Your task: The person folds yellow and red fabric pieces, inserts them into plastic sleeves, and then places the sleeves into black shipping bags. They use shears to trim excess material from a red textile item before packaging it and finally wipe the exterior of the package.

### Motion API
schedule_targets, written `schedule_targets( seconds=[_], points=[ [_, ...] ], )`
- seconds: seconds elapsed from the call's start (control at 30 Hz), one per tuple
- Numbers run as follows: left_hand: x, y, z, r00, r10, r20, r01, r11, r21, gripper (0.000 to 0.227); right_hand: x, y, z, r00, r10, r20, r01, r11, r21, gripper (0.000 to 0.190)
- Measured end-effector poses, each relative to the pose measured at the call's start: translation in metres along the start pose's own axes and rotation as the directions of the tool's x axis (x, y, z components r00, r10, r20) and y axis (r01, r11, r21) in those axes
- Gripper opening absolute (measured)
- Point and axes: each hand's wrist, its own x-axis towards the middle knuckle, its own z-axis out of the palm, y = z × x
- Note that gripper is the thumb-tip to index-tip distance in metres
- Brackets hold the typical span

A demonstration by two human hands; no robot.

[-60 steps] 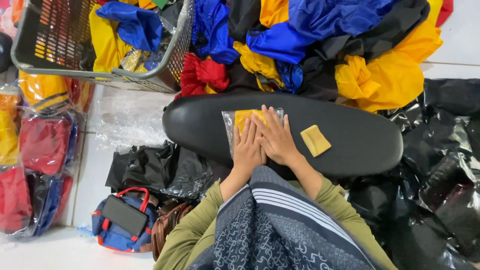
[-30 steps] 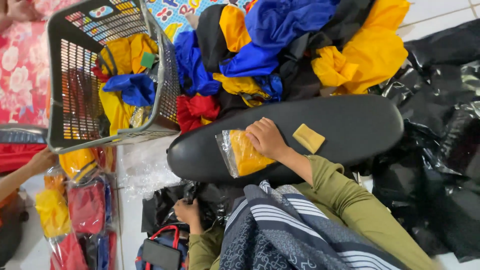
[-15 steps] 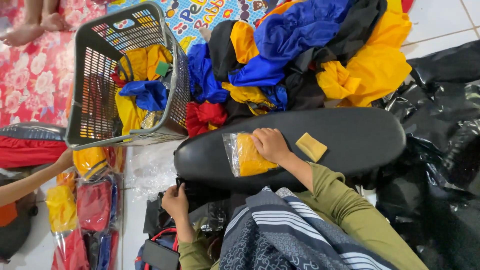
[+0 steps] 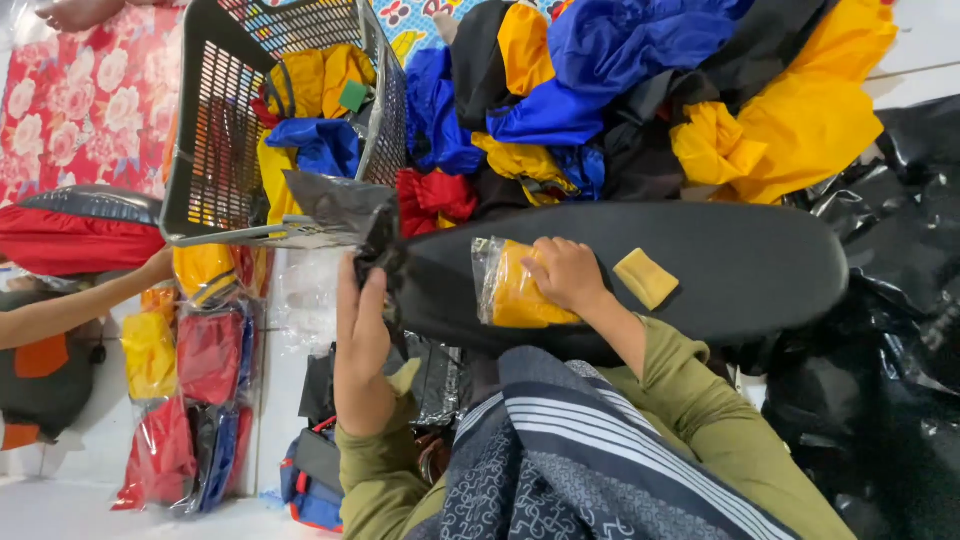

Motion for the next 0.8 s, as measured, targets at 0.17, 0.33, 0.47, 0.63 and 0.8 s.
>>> schedule_targets(
  seconds=[0.17,0.33,0.47,0.63,0.8],
  points=[
    [-0.014,-0.028,0.003,0.921,0.090,0.379,0.247,0.618,-0.746,0.053,-0.048,-0.001,-0.018,0.993,-0.045,-0.112,0.023,0.982,-0.187,0.053],
    [-0.031,-0.315,-0.091,0.932,-0.147,0.332,0.363,0.335,-0.869,0.064,-0.083,0.002,-0.084,0.977,0.002,-0.215,-0.042,0.982,-0.183,0.042],
    [-0.007,-0.076,-0.024,0.836,-0.502,0.221,0.549,0.769,-0.328,0.052,-0.114,0.024,-0.115,0.946,0.170,-0.277,-0.226,0.956,-0.187,0.043],
    [-0.045,-0.163,-0.071,0.898,-0.440,0.005,0.403,0.828,0.390,0.027,-0.140,0.057,-0.123,0.906,0.281,-0.315,-0.355,0.912,-0.206,0.041],
    [-0.041,-0.136,-0.042,0.994,0.028,-0.104,0.063,0.632,0.773,0.080,-0.127,0.045,-0.123,0.894,0.313,-0.322,-0.380,0.909,-0.171,0.042]
  ],
)
